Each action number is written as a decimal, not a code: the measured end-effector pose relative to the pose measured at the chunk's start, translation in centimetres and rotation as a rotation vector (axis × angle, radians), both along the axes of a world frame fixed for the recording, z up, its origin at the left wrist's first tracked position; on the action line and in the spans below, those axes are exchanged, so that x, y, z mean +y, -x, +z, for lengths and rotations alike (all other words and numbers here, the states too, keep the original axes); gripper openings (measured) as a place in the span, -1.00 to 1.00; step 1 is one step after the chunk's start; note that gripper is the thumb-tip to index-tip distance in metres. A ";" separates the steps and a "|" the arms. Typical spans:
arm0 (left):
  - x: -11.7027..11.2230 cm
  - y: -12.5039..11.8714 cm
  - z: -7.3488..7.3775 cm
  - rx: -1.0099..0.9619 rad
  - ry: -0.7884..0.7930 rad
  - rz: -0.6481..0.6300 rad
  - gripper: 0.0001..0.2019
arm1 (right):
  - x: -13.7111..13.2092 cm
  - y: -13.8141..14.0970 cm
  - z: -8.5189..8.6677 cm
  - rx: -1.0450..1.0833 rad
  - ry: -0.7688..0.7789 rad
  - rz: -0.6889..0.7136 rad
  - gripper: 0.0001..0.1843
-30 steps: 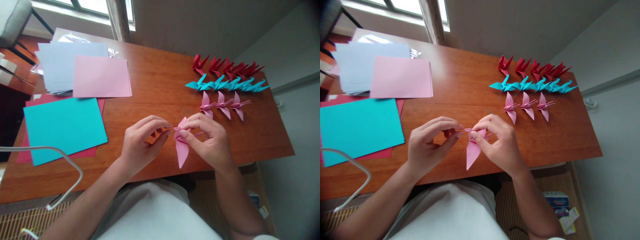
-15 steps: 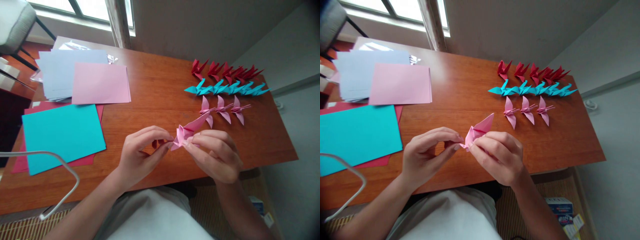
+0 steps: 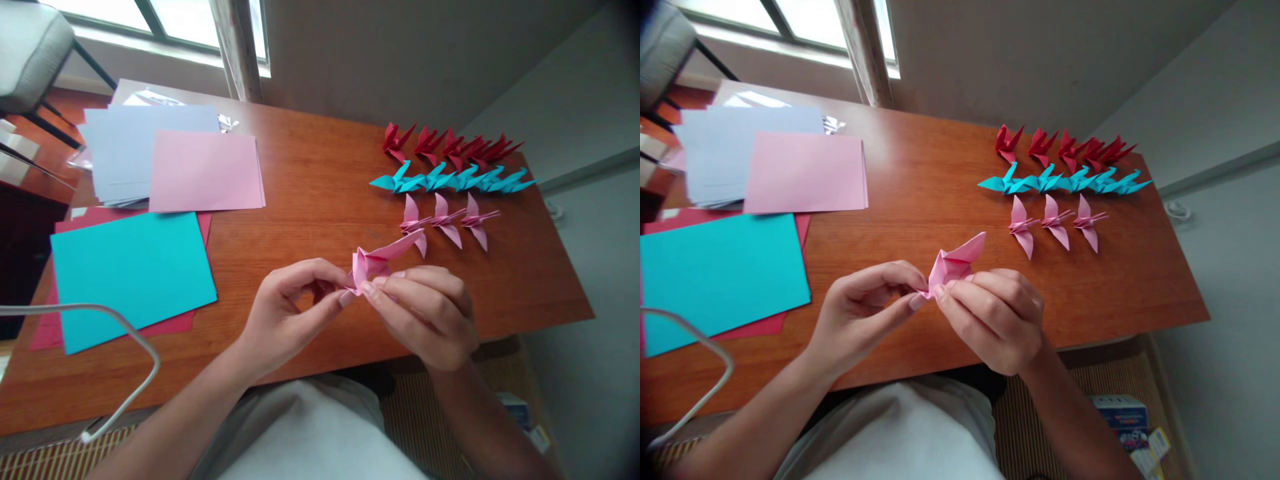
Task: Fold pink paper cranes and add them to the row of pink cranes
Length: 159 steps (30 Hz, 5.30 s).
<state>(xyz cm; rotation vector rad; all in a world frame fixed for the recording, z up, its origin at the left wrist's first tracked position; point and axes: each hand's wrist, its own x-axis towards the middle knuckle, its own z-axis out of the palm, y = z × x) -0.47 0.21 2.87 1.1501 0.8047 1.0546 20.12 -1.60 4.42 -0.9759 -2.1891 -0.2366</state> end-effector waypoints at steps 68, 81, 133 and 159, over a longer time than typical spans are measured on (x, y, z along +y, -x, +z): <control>-0.2 -0.5 -1.3 0.458 -0.403 0.414 -0.93 | 0.0 7.1 -0.6 0.248 0.303 -0.409 -0.91; -0.3 -0.6 -1.2 0.516 -0.459 0.432 -0.92 | 0.4 7.3 -0.4 0.254 0.339 -0.409 -0.91; -0.1 -0.2 -0.6 0.360 -0.313 0.370 -0.95 | 0.2 6.8 -0.4 0.072 0.209 -0.312 -0.86; 0.1 -0.1 -0.5 0.142 -0.070 0.314 -0.90 | 0.5 6.7 -0.2 0.181 0.272 -0.304 -0.88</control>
